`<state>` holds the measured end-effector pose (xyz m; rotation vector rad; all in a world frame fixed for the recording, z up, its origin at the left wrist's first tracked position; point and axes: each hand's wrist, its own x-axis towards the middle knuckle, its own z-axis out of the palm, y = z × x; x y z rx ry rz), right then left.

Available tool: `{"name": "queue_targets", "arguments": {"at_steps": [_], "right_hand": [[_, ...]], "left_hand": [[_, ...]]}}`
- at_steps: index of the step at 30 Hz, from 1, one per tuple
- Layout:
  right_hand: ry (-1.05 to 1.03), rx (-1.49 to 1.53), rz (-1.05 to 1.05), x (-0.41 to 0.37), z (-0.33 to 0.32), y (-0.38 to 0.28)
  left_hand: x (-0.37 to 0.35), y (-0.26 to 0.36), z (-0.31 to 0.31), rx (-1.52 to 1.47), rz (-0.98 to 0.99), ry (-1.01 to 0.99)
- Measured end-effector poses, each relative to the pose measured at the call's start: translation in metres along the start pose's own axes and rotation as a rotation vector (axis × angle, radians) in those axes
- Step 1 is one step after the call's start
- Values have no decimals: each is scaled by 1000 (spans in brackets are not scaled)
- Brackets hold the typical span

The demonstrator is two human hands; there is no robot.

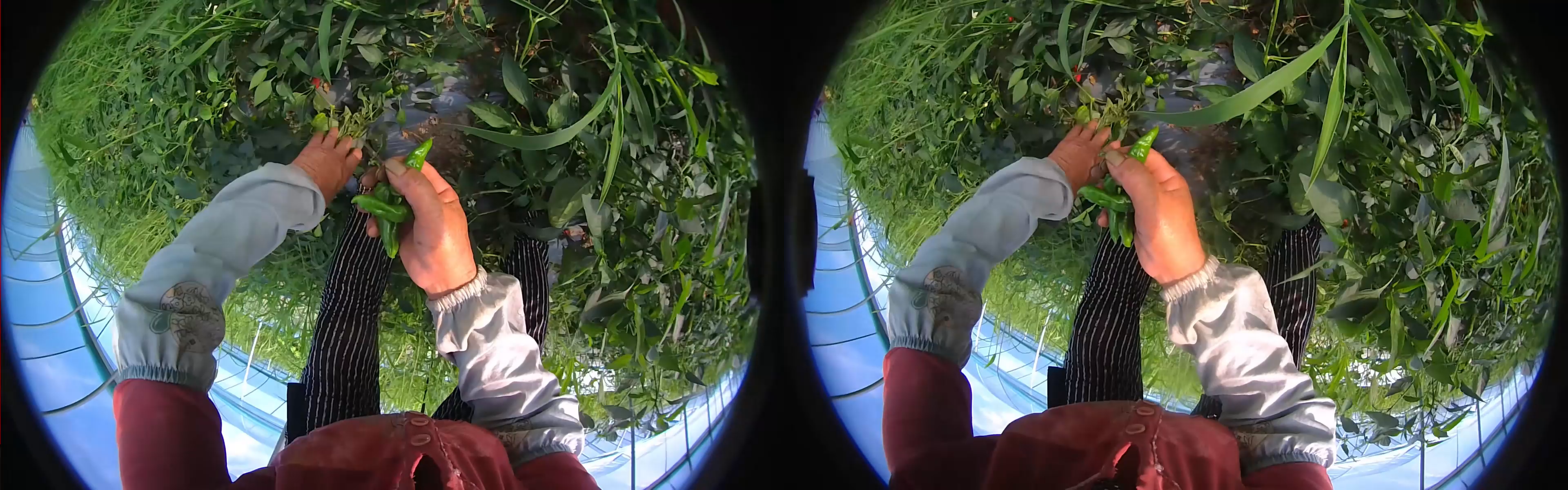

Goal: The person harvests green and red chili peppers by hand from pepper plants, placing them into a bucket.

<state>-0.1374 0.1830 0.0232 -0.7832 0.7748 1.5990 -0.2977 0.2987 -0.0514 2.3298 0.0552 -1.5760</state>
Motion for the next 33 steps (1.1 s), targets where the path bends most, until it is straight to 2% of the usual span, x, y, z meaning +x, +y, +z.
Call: {"name": "queue_targets", "arguments": {"at_steps": [1, 2, 3, 5, 7, 8, 11, 13, 15, 17, 19, 22, 25, 27, 30, 31, 33], "right_hand": [[-4, -2, 0, 0, 0, 0], [-5, -7, -1, 0, 1, -1], [1, 13, 12, -1, 1, -1], [11, 48, 33, -1, 2, -2], [19, 35, 37, -2, 0, -3], [23, 32, 40, -3, -1, -4], [32, 23, 41, -1, -3, -3], [47, 13, 37, -1, -3, -2], [63, -4, 52, 0, -4, 0], [76, -31, 54, 1, -4, 2], [73, -53, 54, 2, -3, 2], [62, -62, 49, 5, -7, 4], [82, -53, 9, 7, -11, -1], [74, -40, -58, 11, -15, 2], [143, -48, -57, 16, -18, -3], [170, -99, -88, 17, -20, -5], [173, -168, -139, 20, -24, -11]], "left_hand": [[8, -1, -11, -100, -17, -72], [18, -5, -24, -54, 1, -126], [30, -12, -23, -238, -115, -41], [54, -25, -22, -288, -229, 26], [74, -37, -26, -320, -294, 7], [78, -36, -22, -213, -311, 148], [111, -44, -15, -327, -534, 232], [118, -53, -29, -645, -653, 307], [131, -60, -41, -1312, -864, 171], [140, -59, -40, -1319, -678, 308], [148, -47, -60, -1291, -775, 317], [145, -48, -68, -1617, -718, 323], [130, -51, -53, -1855, -639, 440], [101, -67, -34, -2220, -195, 394], [49, -58, -63, -2455, 49, 408], [45, -61, -58, -2489, 93, 472], [44, -82, -47, -2416, -15, 453]]}}
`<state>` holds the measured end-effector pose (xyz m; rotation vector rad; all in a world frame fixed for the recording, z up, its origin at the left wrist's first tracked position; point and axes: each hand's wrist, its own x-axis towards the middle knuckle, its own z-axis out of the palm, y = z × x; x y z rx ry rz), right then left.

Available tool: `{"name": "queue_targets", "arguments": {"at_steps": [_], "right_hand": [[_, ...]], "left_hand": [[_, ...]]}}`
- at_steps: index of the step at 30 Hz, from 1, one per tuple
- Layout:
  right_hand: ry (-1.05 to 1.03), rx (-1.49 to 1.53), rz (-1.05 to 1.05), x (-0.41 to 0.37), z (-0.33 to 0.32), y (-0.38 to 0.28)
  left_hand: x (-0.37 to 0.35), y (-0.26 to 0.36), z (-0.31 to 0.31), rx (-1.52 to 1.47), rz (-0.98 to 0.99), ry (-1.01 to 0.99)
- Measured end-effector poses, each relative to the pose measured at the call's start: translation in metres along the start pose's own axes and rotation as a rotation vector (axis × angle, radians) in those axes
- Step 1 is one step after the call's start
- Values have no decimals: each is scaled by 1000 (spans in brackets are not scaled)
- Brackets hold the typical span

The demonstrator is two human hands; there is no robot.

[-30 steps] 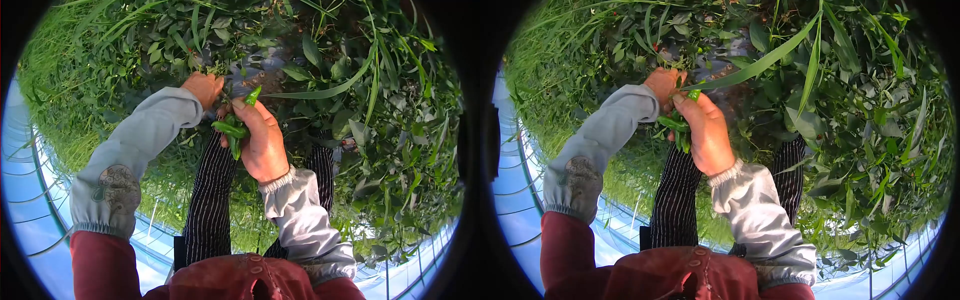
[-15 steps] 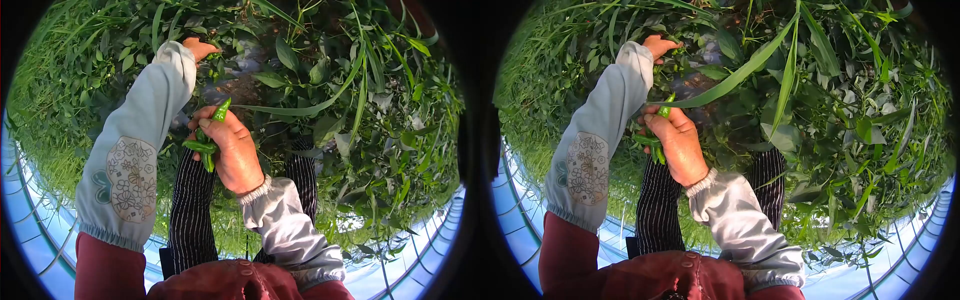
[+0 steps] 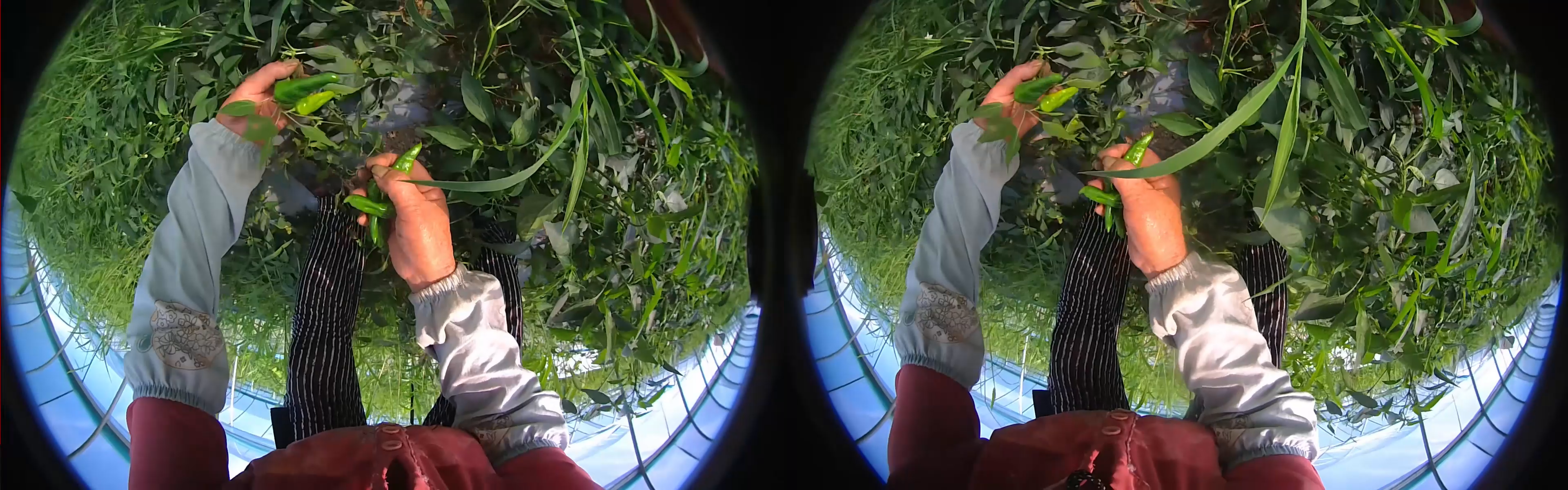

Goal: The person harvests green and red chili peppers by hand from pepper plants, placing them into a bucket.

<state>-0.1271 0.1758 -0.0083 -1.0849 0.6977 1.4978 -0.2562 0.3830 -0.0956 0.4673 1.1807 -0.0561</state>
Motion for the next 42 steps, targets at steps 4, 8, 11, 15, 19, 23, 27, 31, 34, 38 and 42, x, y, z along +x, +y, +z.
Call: {"name": "queue_targets", "arguments": {"at_steps": [4, 8, 11, 15, 19, 23, 27, 31, 34, 38, 42], "right_hand": [[83, -123, -116, 8, -3, -8], [60, -603, -439, 34, -12, 1], [7, -920, -742, 42, -4, 2], [51, -978, -747, 43, 15, -20], [-121, -1491, -494, 45, 21, -39], [-250, -1754, -251, 45, 26, -48], [-209, -1446, -181, 50, 24, -41], [-233, -1350, -212, 68, 13, -16], [-107, -1475, -189, 48, 20, -22], [-62, -1378, -238, 36, 13, -18], [-127, -1182, -12, 32, 1, -25]], "left_hand": [[-10, 4, 2, -32, -41, -10], [-11, -6, 11, -73, -38, 66], [-5, -11, 5, 0, -64, 5], [-5, -27, 14, 180, 9, 125], [-8, -33, 23, 225, 57, 125], [1, -34, 24, 506, 62, 262], [-6, -38, 35, 402, 109, 76], [-2, -39, 32, 573, 33, 154], [-11, -33, 45, 681, 24, 208], [8, -62, 25, 717, 142, 224], [-5, -73, 40, 650, 195, 204]]}}
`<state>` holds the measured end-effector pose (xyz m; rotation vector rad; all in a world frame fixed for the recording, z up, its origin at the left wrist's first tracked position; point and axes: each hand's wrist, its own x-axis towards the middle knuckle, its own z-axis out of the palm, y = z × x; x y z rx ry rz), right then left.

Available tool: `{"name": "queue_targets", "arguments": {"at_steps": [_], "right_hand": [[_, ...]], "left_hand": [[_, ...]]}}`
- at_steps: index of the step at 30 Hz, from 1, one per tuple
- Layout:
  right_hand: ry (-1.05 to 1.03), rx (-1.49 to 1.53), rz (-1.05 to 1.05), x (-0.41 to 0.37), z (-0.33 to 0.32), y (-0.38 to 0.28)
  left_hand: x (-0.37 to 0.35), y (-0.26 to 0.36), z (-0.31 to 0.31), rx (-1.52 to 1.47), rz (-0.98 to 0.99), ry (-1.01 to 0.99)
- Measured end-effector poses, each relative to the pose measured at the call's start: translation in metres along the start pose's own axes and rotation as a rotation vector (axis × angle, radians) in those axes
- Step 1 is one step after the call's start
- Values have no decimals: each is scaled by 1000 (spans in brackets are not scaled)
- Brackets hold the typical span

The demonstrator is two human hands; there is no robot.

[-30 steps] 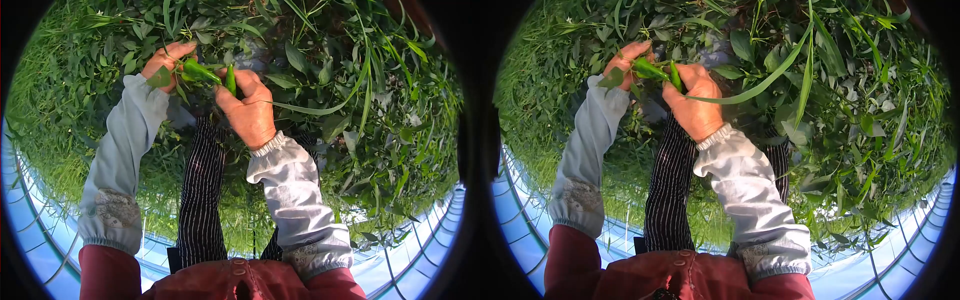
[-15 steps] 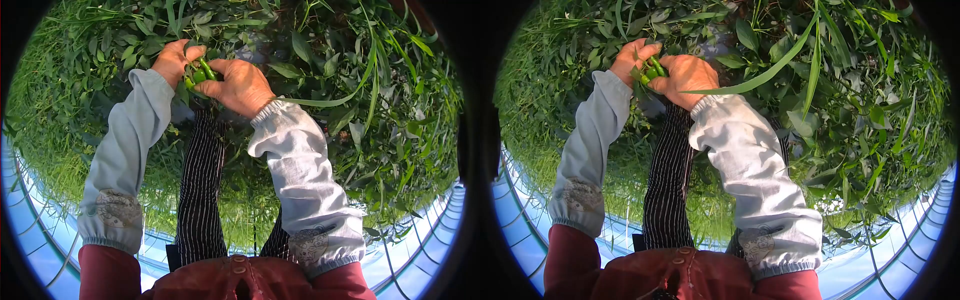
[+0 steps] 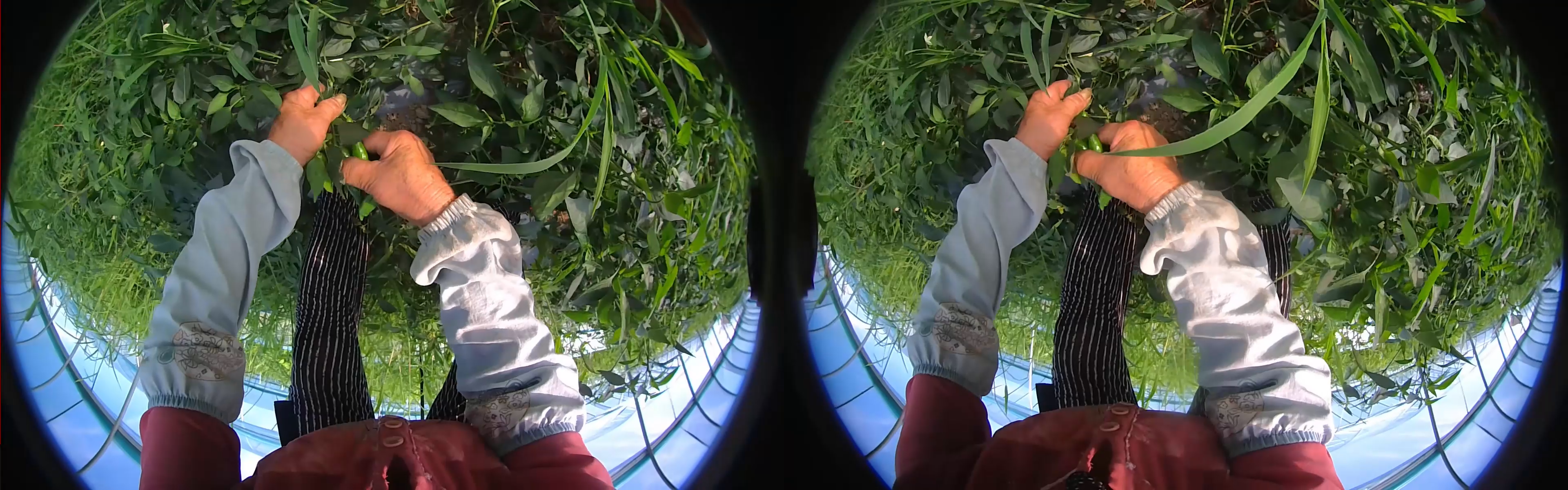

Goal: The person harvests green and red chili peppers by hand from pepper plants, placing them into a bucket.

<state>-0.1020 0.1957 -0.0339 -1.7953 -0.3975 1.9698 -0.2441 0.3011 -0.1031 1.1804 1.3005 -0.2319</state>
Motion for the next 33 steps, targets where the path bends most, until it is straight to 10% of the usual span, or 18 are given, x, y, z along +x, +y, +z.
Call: {"name": "queue_targets", "arguments": {"at_steps": [4, 6, 10, 14, 19, 30, 33], "right_hand": [[-314, 529, -27, -14, 3, 7], [-452, 249, -22, -26, 12, 7], [-335, 632, -83, -30, 12, 14], [163, 88, -503, -7, 25, 26], [-87, 408, -337, 10, 46, 17], [-685, 774, -24, -43, 40, 4], [-618, 973, 38, -66, 43, 6]], "left_hand": [[-7, 10, 6, -76, 8, 38], [15, -11, -22, -75, -35, 28], [19, -19, -26, -149, -40, 46], [5, 9, -18, -156, -115, 2], [-1, 13, -5, -228, -138, 119], [0, 11, -23, 1119, 1, 95], [-7, 35, -13, 1285, 420, 168]]}}
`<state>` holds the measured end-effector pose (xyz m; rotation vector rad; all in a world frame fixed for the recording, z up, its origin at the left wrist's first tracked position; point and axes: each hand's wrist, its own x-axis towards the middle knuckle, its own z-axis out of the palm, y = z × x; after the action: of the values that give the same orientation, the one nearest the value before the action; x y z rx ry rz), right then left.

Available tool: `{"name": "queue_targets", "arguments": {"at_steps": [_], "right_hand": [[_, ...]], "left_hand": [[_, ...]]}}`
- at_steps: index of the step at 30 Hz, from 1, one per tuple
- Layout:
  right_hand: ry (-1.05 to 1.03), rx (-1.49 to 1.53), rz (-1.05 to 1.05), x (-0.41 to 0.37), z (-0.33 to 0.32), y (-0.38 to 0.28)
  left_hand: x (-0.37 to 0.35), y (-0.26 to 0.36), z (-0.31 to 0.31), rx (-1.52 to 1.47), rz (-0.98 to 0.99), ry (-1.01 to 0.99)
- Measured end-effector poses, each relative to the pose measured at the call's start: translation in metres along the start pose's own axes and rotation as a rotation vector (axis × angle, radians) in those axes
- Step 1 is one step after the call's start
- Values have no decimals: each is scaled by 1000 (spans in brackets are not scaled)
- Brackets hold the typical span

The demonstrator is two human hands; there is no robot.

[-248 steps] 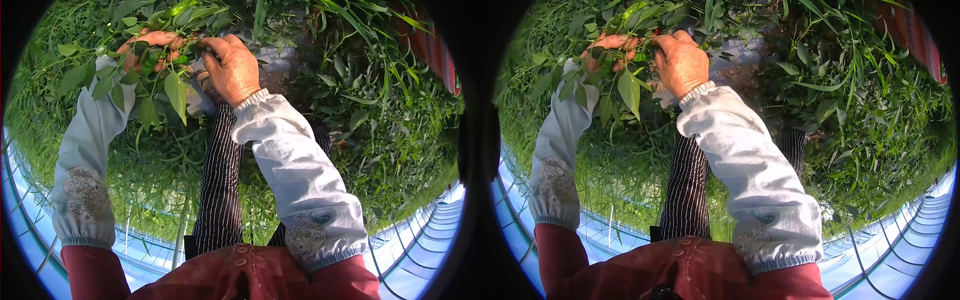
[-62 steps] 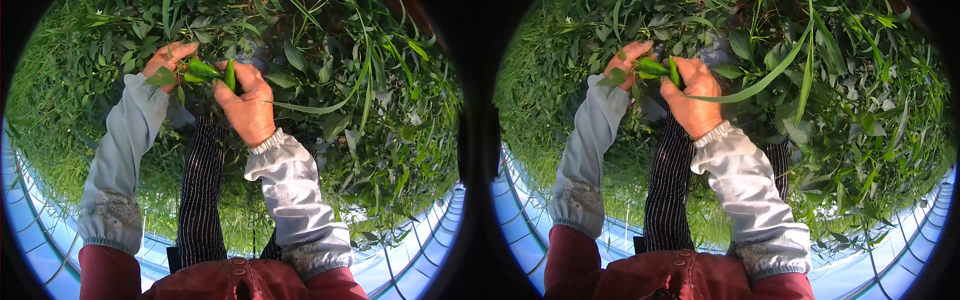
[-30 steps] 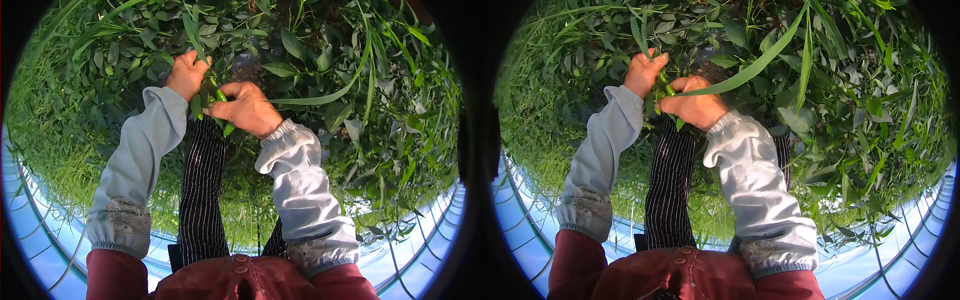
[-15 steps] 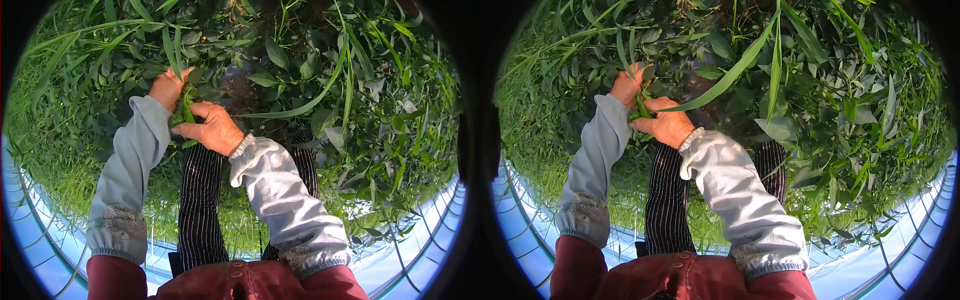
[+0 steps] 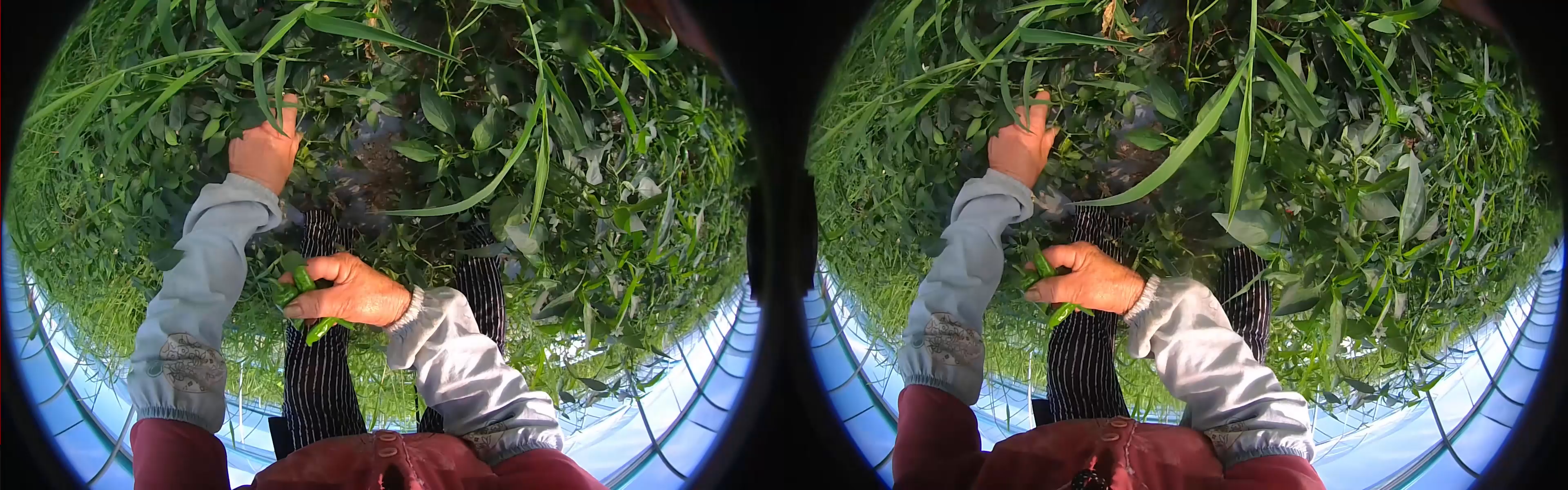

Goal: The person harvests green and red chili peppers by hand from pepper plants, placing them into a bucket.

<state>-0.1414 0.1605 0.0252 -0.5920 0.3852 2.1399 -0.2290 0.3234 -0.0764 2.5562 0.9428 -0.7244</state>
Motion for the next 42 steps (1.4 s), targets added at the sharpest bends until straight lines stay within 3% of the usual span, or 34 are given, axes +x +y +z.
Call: {"name": "queue_targets", "arguments": {"at_steps": [1, 2, 3, 5, 8, 11, 15, 16, 17, 19, 20, 23, 26, 29, 30, 33, 35, 37, 42], "right_hand": [[10, 26, 13, -4, -1, 2], [8, -11, 59, -8, -2, 1], [3, -13, 59, -9, -1, 2], [-11, -18, 58, -9, -2, 2], [-27, -160, -78, -2, 1, -1], [8, -239, -86, -9, 3, -10], [10, -225, -104, -9, 3, -11], [13, -221, -116, -9, 1, -10], [13, -216, -127, -9, 1, -11], [39, -281, -143, -13, -2, -20], [55, -375, -165, -14, -4, -23], [70, -458, -210, -15, -7, -27], [132, -245, -243, -10, -3, -24], [193, -158, -204, -10, -1, -31], [195, -181, -221, -10, -2, -31], [226, -138, -230, -9, 0, -32], [243, -106, -244, -8, -2, -31], [251, -64, -242, -6, -2, -29], [320, 11, -275, -6, -8, -36]], "left_hand": [[4, 2, -3, -4, 116, 92], [12, -1, 5, -27, 396, 342], [23, 16, -4, -124, 507, 340], [41, 35, 8, -204, 369, 52], [84, 48, 37, 75, 204, -91], [96, 69, 52, -39, 422, 65], [112, 78, 82, 467, 260, -51], [117, 75, 77, 284, 248, -122], [117, 75, 74, 185, 80, -286], [108, 65, 56, 256, 300, -286], [98, 62, 43, 178, 307, -315], [63, 35, 24, -447, 159, -187], [36, 15, 5, -786, 123, -92], [18, 8, -17, -823, 180, -5], [8, 10, -13, -1174, 29, -57], [-7, 6, -19, -1292, -100, -72], [-5, 14, -26, -1498, -315, 143], [-3, -3, -27, -1397, -263, 91], [4, -2, -35, -1363, -401, 101]]}}
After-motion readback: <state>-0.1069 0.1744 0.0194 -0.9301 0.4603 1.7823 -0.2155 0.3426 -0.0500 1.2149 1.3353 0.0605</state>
